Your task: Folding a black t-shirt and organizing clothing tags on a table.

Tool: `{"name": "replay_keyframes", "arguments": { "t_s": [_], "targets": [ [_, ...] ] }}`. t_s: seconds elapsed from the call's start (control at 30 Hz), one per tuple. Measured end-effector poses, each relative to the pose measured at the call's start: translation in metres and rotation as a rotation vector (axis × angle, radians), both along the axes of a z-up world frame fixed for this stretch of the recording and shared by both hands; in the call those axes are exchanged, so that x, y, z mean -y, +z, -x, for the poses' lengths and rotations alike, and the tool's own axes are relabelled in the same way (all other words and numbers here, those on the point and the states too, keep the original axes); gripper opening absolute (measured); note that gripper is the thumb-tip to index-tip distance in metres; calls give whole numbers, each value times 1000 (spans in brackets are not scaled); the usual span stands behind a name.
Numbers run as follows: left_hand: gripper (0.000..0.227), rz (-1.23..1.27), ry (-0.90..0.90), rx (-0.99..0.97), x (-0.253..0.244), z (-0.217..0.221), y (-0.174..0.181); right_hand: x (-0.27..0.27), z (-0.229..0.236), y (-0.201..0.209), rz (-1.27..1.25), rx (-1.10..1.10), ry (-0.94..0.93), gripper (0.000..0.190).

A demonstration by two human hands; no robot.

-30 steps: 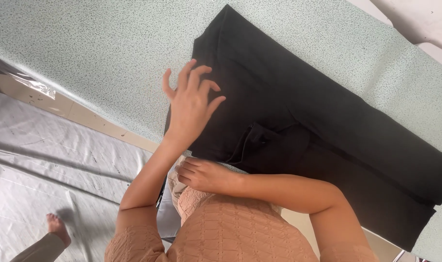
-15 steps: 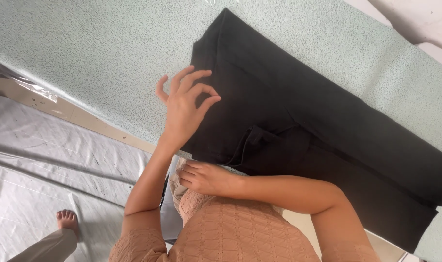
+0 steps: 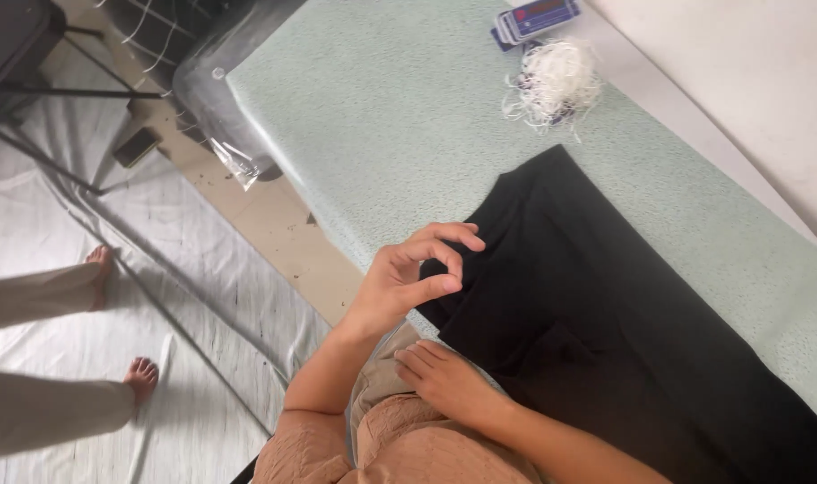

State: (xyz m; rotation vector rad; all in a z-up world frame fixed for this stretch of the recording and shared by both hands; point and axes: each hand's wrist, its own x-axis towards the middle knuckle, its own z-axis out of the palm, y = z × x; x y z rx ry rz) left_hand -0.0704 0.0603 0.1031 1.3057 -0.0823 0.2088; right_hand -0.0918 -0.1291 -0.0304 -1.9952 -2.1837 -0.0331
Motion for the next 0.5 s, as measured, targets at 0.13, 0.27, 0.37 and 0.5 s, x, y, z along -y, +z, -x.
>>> {"name": "replay_keyframes", "arguments": {
  "t_s": [0.13, 0.27, 0.37, 0.5],
  "targets": [
    [9, 70, -30, 35, -4, 3, -10, -2, -1, 1, -76, -58, -1, 18],
    [18, 174, -80, 22, -8, 6, -17, 1, 1, -5, -31, 8, -3, 21],
    [21, 262, -101, 50, -14, 10, -24, -1, 1, -3, -48, 8, 0, 22],
    [31, 302, 71, 402, -56, 23, -49, 1, 2, -10, -64, -73, 5, 30]
  ]
}}
